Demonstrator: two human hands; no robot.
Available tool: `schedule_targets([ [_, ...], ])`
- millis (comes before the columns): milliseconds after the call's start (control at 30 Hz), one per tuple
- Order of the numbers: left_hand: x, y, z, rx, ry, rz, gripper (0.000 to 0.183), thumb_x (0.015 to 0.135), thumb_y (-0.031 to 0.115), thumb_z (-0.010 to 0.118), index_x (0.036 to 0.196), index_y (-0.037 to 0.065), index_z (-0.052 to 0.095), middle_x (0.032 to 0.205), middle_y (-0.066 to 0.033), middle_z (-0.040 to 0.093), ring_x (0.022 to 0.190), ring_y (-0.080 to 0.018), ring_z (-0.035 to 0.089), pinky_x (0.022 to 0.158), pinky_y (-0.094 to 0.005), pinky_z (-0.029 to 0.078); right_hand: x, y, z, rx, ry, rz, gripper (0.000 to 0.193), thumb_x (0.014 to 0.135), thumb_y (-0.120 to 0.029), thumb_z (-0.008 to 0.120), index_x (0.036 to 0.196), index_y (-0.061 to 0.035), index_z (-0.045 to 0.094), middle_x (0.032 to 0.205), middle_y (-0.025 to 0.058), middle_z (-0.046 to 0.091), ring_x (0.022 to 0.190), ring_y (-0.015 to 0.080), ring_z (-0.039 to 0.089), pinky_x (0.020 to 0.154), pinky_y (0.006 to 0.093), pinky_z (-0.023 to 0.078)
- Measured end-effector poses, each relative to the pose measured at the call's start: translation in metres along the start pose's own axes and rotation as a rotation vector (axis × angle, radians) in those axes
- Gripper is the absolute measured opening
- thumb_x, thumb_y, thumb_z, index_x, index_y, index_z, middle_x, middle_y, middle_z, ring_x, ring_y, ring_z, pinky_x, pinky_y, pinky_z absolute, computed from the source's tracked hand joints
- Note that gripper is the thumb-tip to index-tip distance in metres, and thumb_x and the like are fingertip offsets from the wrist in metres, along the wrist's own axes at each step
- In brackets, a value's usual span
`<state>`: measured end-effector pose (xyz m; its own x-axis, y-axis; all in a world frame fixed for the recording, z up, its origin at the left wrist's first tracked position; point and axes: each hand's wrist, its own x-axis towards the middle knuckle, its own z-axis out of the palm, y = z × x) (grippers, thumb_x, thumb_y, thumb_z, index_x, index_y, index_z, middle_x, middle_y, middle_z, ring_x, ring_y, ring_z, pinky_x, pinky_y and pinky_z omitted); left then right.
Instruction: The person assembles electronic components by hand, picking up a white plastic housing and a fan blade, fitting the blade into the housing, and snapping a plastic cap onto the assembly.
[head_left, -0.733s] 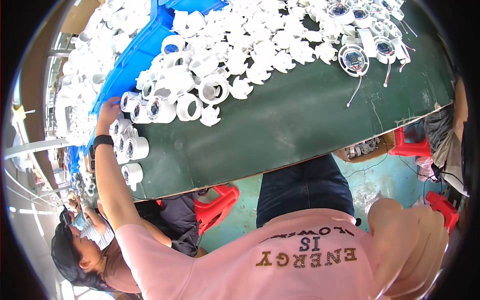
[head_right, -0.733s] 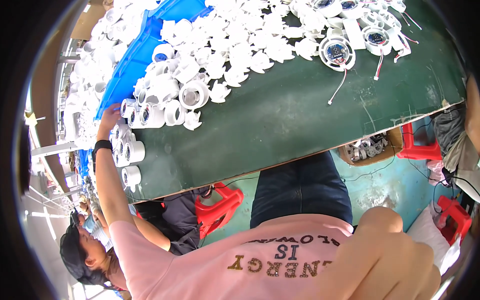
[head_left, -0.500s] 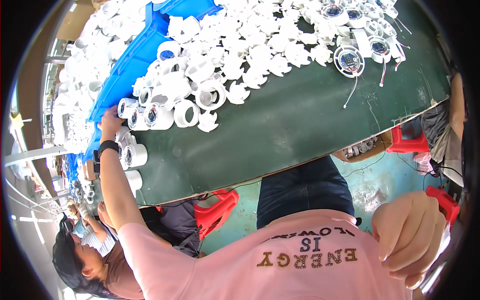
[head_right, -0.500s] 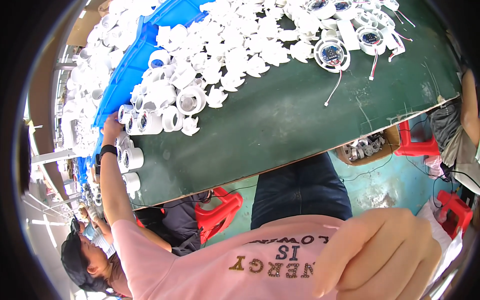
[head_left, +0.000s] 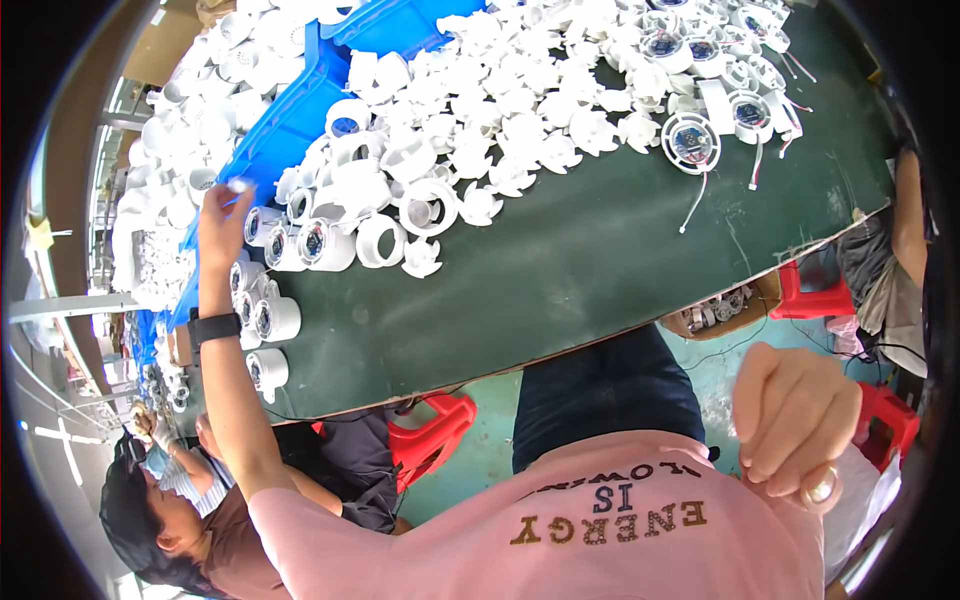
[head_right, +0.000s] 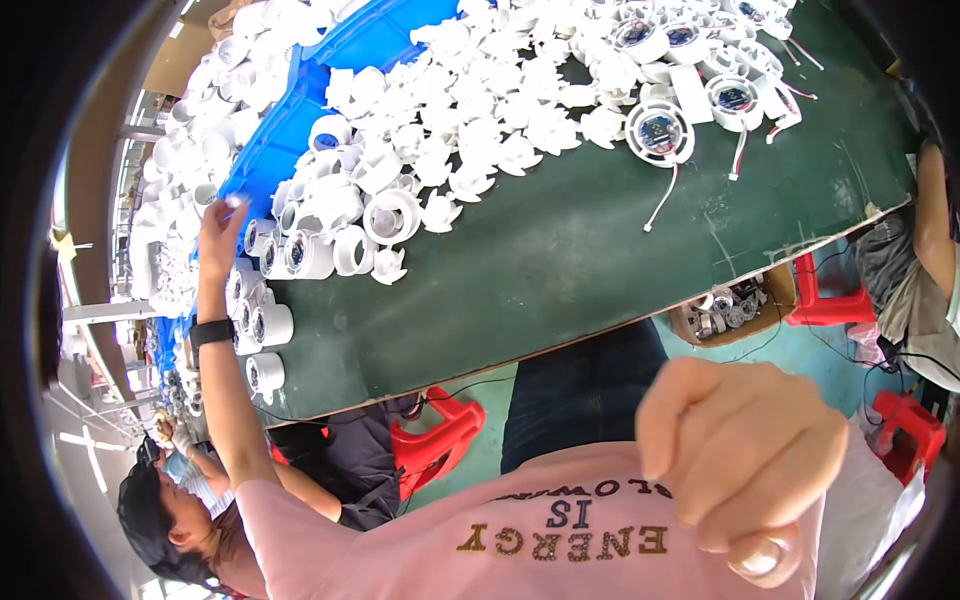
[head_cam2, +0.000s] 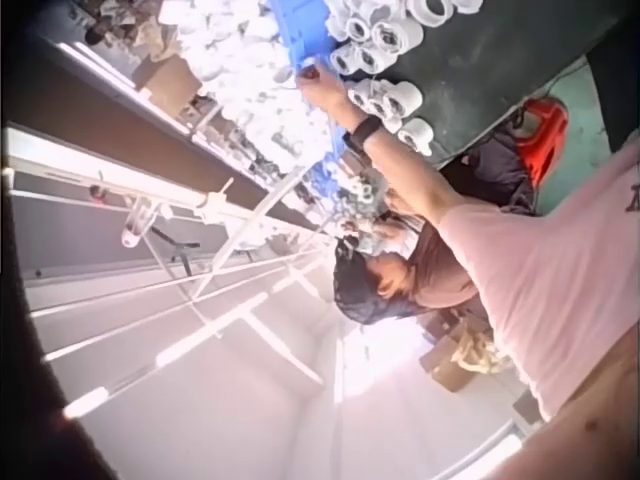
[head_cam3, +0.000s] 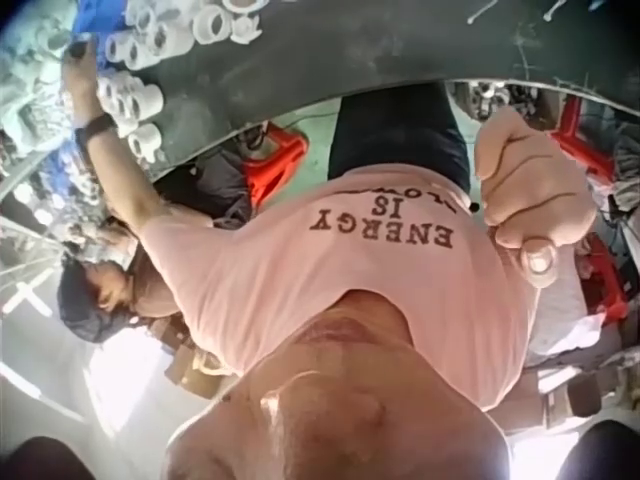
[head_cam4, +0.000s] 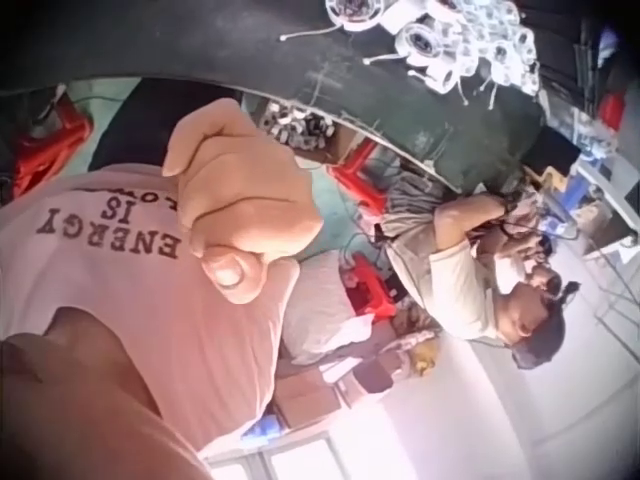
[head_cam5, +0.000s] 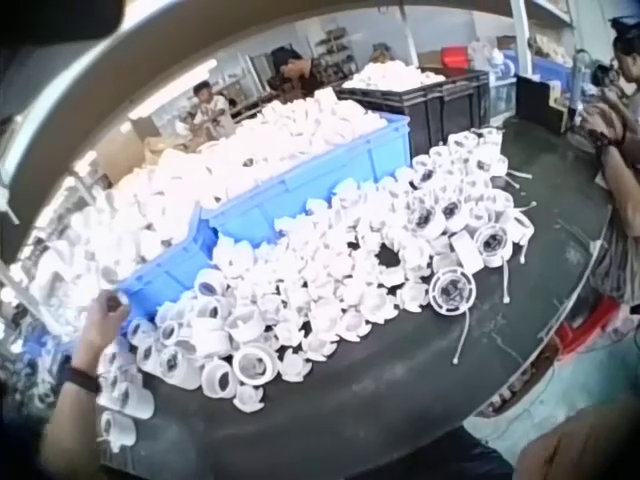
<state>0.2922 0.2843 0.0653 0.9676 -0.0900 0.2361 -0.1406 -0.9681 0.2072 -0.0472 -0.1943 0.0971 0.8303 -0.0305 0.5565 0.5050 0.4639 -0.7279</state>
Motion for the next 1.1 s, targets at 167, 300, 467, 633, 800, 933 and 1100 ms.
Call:
schedule_targets([
  [167,-0.030,0.002,0.034,0.195,-0.125,-0.025,0.062,0.094,0.036,0.050,0.136,-0.008,0.038,0.135,-0.0292,0.045,0.126,-0.0380,0.044,0.106,-0.0410,0.033,0.005,0.012,-0.007,-0.213,-0.018,-0.008,0.029,0.078,-0.004,0.053,0.050,-0.0068,0.045,0.052,0.0018,0.051,0.045,0.0170,0.047,0.059,0.0376,0.044],
  [300,-0.050,-0.046,0.049,0.436,0.054,0.216,0.044,0.101,0.032,0.036,0.129,0.001,0.050,0.131,-0.0180,0.053,0.123,-0.0349,0.046,0.104,-0.0416,0.034,0.002,0.014,-0.049,-0.451,0.068,0.029,0.020,0.081,0.004,0.047,0.062,-0.0004,0.051,0.061,0.0073,0.055,0.054,0.0183,0.049,0.060,0.0341,0.046],
  [467,-0.067,-0.066,0.027,0.380,0.059,0.263,0.041,0.100,0.027,0.039,0.133,0.003,0.048,0.133,-0.0164,0.052,0.125,-0.0333,0.045,0.104,-0.0404,0.035,0.038,0.021,-0.080,-1.347,-0.175,0.011,0.033,0.075,0.010,0.058,0.106,-0.0004,0.061,0.102,0.0136,0.063,0.093,0.0309,0.060,0.083,0.0379,0.048],
  [633,-0.082,-0.001,0.011,0.344,0.297,0.359,0.040,0.094,0.015,0.050,0.131,0.001,0.047,0.132,-0.0206,0.050,0.123,-0.0370,0.046,0.104,-0.0433,0.034,0.067,0.055,-0.100,-1.887,-0.516,-0.019,0.051,0.072,-0.002,0.069,0.121,-0.0073,0.055,0.124,0.0129,0.052,0.111,0.0316,0.048,0.090,0.0400,0.041],
  [800,-0.171,0.205,-0.014,-0.252,0.105,0.548,0.044,0.083,0.007,0.059,0.126,0.002,0.051,0.131,-0.0186,0.048,0.121,-0.0369,0.045,0.101,-0.0455,0.034,0.072,0.060,-0.104,-1.950,-0.595,-0.011,0.053,0.071,-0.011,0.071,0.122,-0.0097,0.055,0.104,0.0141,0.052,0.098,0.0297,0.050,0.084,0.0403,0.041],
  [933,-0.180,0.266,0.022,-0.432,-0.043,0.683,0.043,0.083,0.010,0.062,0.125,0.003,0.053,0.133,-0.0163,0.046,0.125,-0.0359,0.041,0.103,-0.0435,0.032,0.070,0.061,-0.078,-1.968,-0.658,0.172,0.053,0.072,-0.021,0.068,0.122,-0.0080,0.055,0.092,0.0150,0.051,0.080,0.0341,0.056,0.074,0.0421,0.044],
  [1100,-0.138,0.301,0.083,-0.410,0.174,0.756,0.038,0.078,0.011,0.066,0.115,0.004,0.058,0.125,-0.0166,0.048,0.122,-0.0353,0.041,0.097,-0.0459,0.032,0.083,0.069,-0.070,-1.530,-0.352,0.283,0.049,0.084,-0.021,0.065,0.127,-0.0028,0.050,0.099,0.0159,0.055,0.076,0.0286,0.056,0.069,0.0342,0.047],
])
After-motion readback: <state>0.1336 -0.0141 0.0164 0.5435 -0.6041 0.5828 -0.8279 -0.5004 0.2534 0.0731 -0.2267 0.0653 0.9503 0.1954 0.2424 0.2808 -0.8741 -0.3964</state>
